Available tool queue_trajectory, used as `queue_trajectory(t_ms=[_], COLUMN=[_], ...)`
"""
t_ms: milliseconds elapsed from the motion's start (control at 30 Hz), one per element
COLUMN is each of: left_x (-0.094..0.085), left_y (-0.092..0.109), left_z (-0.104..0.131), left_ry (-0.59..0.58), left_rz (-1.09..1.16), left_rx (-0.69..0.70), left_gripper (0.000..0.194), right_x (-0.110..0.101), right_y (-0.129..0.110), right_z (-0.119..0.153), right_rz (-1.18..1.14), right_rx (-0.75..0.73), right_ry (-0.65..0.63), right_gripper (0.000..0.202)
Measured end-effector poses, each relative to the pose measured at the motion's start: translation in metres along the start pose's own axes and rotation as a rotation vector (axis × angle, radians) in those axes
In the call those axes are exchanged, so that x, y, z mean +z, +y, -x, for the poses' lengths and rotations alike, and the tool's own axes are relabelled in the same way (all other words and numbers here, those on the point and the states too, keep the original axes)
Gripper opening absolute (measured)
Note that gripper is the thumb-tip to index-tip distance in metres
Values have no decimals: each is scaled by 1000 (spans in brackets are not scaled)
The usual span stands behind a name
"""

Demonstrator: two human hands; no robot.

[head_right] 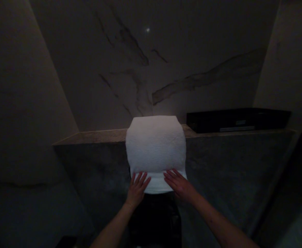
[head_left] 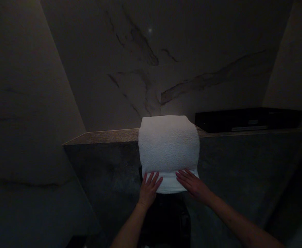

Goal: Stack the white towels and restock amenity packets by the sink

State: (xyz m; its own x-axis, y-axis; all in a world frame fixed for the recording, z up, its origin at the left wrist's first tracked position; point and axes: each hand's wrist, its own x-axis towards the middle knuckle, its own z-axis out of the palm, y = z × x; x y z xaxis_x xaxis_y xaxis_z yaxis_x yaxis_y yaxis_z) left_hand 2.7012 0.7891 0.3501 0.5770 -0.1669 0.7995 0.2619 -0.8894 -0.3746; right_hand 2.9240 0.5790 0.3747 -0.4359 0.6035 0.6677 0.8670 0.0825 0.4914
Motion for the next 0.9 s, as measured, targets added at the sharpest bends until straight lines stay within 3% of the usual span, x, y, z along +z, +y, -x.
queue_trajectory(t_ms=[133,267,367,467,567,700,800,900], left_x=[-19,-24,-11,15,46,75,75,53], left_y=[-12,11,40,55,57,51,44,35], left_z=[13,13,10,12,15,18,19,19], left_ry=[50,-87,-100,-66,-3,100,161,157], left_rz=[72,126,132,90,20,-40,-89,-113], left_rx=[-8,-141,-286,-372,-373,-401,-364,-303], left_gripper=[63,89,109,113,116,132,119,103], right_x=[-15,-15,-7,7,26,48,49,37], right_y=[12,17,10,-2,-8,0,9,15], right_z=[-1,0,7,18,26,28,28,30], right_rz=[-92,-153,-122,-10,186,341,308,161], right_rx=[76,107,100,87,106,60,37,30], right_ry=[75,71,58,-11,-24,72,77,69], right_gripper=[42,40,47,73,86,76,73,71])
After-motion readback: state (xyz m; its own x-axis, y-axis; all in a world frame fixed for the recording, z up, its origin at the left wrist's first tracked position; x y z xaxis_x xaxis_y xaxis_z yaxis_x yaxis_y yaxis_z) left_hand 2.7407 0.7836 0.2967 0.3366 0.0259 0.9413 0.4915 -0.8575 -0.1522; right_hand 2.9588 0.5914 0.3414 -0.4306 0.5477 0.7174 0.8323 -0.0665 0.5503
